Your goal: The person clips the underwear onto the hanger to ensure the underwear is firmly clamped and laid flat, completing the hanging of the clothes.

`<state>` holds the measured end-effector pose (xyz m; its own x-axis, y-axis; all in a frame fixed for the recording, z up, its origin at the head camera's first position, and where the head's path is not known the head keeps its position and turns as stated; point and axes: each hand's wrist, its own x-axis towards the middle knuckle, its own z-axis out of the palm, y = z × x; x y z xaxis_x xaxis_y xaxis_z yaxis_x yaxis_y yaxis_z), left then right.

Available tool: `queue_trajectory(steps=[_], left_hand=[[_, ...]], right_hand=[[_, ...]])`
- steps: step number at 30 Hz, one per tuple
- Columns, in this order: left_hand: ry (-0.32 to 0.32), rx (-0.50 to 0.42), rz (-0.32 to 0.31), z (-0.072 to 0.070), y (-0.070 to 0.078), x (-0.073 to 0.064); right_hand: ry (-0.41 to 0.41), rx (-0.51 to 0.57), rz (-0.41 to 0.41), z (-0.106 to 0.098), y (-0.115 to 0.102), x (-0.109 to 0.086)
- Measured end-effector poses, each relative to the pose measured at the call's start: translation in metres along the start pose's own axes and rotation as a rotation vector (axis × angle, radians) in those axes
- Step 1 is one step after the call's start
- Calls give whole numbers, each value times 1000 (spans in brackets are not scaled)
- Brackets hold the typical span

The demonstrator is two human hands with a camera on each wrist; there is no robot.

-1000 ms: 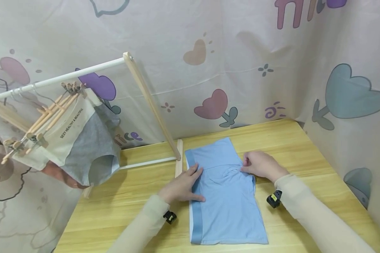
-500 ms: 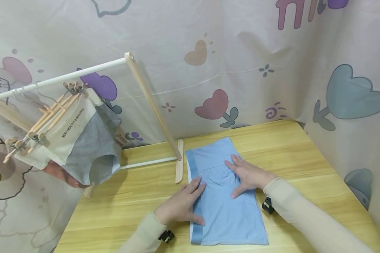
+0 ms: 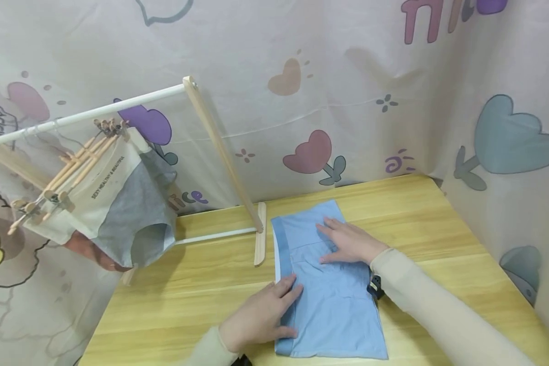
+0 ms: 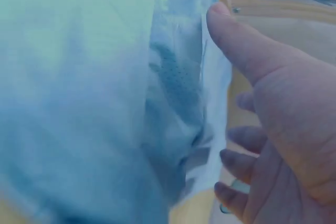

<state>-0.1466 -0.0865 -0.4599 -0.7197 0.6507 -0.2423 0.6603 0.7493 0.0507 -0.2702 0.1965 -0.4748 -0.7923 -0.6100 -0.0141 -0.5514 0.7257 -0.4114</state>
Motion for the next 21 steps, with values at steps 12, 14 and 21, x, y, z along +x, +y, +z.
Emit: queue_trajectory(steps=[12,14,21], left_hand=[[15,-3,-33,11,10,-14],[21,-14,-25,11,11,-13],[71,-22,36,11,15,-3]], right_hand=[[-123,15,74,1,14,43],[-130,21,97,-2,19,41],[-135,39,158,-15,40,29]])
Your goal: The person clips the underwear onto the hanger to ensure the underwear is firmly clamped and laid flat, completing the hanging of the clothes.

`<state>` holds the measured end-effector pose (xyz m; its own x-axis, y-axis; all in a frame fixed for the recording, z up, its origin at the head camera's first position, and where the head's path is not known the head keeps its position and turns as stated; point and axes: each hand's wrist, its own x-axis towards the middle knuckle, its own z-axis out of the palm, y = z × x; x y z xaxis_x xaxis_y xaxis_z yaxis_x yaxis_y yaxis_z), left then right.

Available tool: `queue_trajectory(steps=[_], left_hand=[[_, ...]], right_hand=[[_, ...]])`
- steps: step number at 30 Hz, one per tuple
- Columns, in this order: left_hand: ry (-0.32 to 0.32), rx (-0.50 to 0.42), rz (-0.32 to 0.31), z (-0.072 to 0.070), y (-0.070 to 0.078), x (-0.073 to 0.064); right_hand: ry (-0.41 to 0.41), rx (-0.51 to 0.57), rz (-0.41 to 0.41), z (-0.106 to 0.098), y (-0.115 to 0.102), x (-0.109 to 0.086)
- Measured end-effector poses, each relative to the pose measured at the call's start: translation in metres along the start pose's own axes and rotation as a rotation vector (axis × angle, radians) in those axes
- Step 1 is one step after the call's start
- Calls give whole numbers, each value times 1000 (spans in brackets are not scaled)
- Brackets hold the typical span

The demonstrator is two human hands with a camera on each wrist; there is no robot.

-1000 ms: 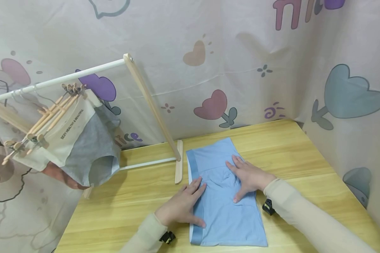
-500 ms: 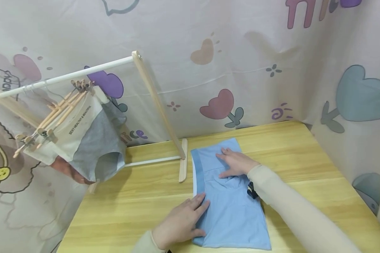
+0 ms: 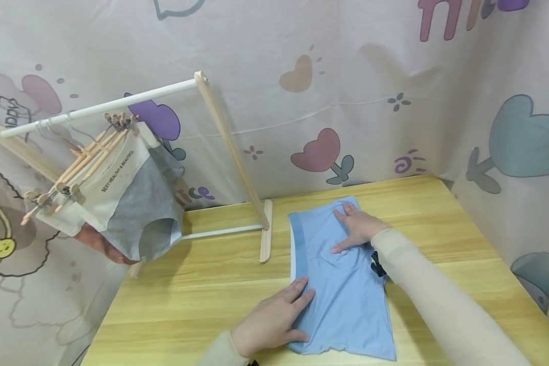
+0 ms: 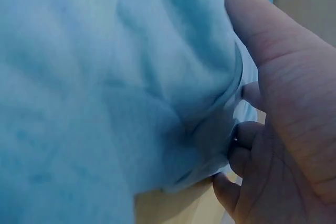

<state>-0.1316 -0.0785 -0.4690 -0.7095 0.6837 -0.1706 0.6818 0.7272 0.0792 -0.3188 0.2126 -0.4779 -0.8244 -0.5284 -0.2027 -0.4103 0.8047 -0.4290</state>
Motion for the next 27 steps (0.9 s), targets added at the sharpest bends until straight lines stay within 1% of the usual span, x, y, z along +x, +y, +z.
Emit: queue_trajectory(steps=[3,6,8,11,14,16,18,20,22,25,27], left_hand=[[19,-11,7,1,1,3],[47,-12,4,-1,2,3],[68,5,1,-1,2,0],[107,23,-11,-2,2,-7],[159,-49,-78,-1,2,-11],[199,-133,-137,0,2,-13],[218,-219,-192,3,4,-13],[230,-270,-228,7,6,-13],[225,-307,-257,11,8,-15],[235,-330,-288,14,11,-17],[240,-333,-303,15,11,-18]], right_hand=[[-5,2,18,-5,10,-2],[9,-31,12,-8,13,-2],[35,-62,-30,-8,7,0],[89,-109,-129,-6,-12,7],[151,-140,-219,-2,-38,22],[191,-170,-252,1,-52,34],[220,-198,-255,4,-61,44],[231,-224,-254,8,-64,54],[226,-248,-248,11,-65,61],[221,-278,-245,14,-64,69],[235,-306,-247,15,-63,74]])
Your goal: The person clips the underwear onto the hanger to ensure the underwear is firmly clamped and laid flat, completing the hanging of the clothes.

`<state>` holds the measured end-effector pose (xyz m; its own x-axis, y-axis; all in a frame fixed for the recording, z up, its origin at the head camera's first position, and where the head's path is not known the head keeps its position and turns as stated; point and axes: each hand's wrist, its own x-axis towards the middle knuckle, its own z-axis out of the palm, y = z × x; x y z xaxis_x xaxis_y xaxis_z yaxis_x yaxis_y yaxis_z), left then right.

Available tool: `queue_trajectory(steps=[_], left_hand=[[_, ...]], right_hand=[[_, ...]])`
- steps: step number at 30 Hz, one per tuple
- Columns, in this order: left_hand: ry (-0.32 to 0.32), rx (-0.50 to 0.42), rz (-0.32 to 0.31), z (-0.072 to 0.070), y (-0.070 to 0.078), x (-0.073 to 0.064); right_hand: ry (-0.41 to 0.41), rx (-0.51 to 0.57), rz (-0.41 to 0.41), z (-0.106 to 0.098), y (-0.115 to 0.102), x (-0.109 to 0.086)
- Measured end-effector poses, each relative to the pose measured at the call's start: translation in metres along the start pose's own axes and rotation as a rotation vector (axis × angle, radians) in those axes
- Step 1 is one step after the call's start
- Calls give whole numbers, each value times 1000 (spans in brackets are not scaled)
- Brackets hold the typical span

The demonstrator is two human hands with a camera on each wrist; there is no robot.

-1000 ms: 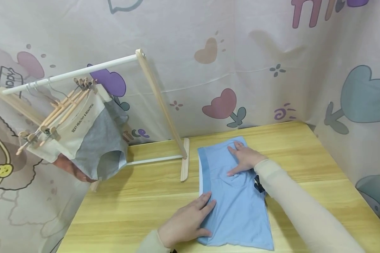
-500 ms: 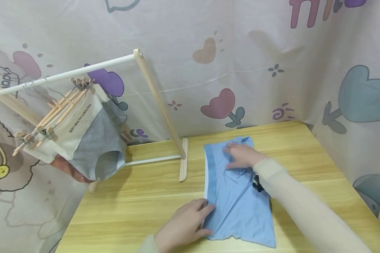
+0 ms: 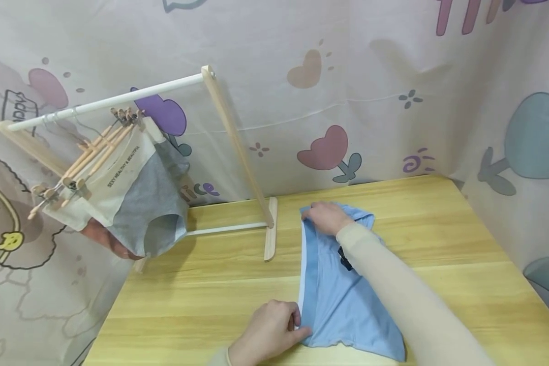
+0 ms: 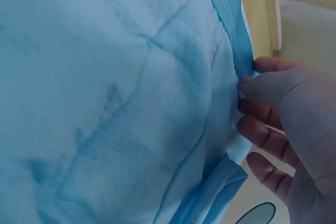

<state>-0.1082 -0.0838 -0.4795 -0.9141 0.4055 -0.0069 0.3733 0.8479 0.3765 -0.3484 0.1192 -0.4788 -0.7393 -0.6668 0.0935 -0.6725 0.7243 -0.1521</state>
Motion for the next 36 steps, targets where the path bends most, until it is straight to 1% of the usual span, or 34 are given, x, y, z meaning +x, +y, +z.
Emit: queue_trajectory(steps=[4,8,11,14,18,22,24,27,30,31,33,36], left_hand=[[6,-27,-30,1,1,-3],[5,-81,-77,3,1,-5],[7,-82,-87,5,1,-7],[-7,-109,-94,5,0,-7],[-28,-183,-113,6,-2,-9],[-36,-230,-130,7,-3,-10],[-48,-252,-141,8,-3,-10],[-64,-268,-141,7,-1,-12],[-57,-237,-117,7,0,-13],[-57,-242,-116,6,-1,-14],[-61,-264,-117,5,-1,-15],[-76,-336,-134,2,-2,-16]], right_hand=[[34,-42,10,2,5,6],[30,-60,21,2,5,11],[15,-74,21,-1,3,13],[6,-55,28,-3,2,16],[-3,-50,36,-2,2,21],[13,-58,31,-1,3,24],[43,-49,21,0,4,25],[81,-23,13,0,6,27],[109,-8,8,0,8,28],[115,-2,9,-1,9,29],[119,11,14,-3,9,29],[106,32,37,-6,9,31]])
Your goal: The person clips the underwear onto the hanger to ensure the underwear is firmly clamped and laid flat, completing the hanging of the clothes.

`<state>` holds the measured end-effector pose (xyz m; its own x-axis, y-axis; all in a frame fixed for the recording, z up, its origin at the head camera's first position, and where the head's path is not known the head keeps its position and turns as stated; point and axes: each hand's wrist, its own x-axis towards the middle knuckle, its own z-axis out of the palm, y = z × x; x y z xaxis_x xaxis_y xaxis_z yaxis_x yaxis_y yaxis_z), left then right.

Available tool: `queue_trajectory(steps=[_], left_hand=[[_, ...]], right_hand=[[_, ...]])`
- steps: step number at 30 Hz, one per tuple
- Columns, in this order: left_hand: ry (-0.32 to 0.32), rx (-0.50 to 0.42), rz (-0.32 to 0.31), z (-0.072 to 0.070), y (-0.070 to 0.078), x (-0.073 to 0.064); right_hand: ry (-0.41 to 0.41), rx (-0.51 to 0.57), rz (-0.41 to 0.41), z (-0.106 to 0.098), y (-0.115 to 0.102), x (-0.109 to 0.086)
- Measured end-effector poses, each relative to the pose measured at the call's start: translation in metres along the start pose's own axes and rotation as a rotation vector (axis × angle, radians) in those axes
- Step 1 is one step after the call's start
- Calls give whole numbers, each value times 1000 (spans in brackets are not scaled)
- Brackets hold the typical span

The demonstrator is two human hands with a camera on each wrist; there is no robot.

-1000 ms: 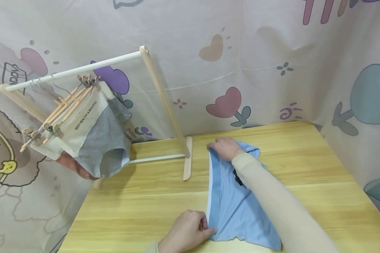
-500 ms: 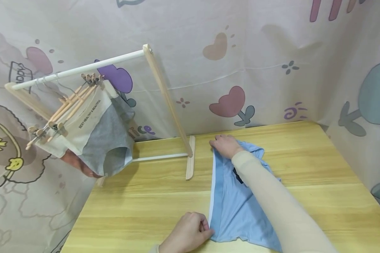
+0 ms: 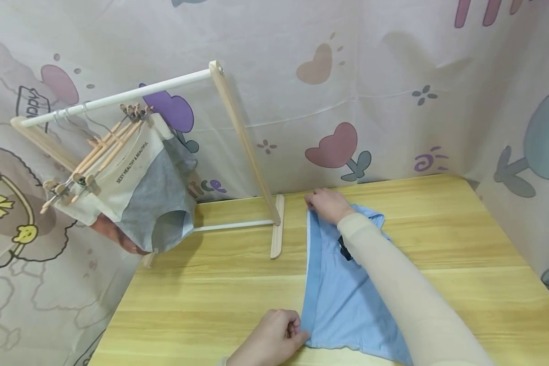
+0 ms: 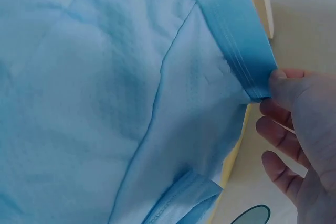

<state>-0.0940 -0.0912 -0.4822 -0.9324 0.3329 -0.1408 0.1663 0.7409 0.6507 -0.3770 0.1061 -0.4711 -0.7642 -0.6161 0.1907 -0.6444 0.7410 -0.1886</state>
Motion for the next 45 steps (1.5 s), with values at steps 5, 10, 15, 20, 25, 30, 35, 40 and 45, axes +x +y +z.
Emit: queue_trajectory(steps=[5,10,15,20,25,30,35,40,45], left_hand=[[2,-62,16,-2,0,1],[-18,-142,-21,-3,-2,2],[-51,-181,-42,-5,-6,1],[-46,-137,19,-5,-7,1],[-28,-105,50,-4,-7,1],[-37,-95,38,-2,-7,1],[-54,-114,20,0,-8,2],[-51,-85,30,-1,-8,3],[-49,-66,36,-1,-8,3]], right_hand=[[-34,-8,45,-5,-1,2],[-109,10,39,-4,-5,2],[-220,151,67,-24,0,-8],[-391,214,176,-62,24,-42],[-420,170,242,-68,50,-72],[-340,203,271,-57,63,-84],[-242,197,237,-40,58,-81],[-153,145,208,-28,55,-74],[-97,247,328,-35,67,-75]])
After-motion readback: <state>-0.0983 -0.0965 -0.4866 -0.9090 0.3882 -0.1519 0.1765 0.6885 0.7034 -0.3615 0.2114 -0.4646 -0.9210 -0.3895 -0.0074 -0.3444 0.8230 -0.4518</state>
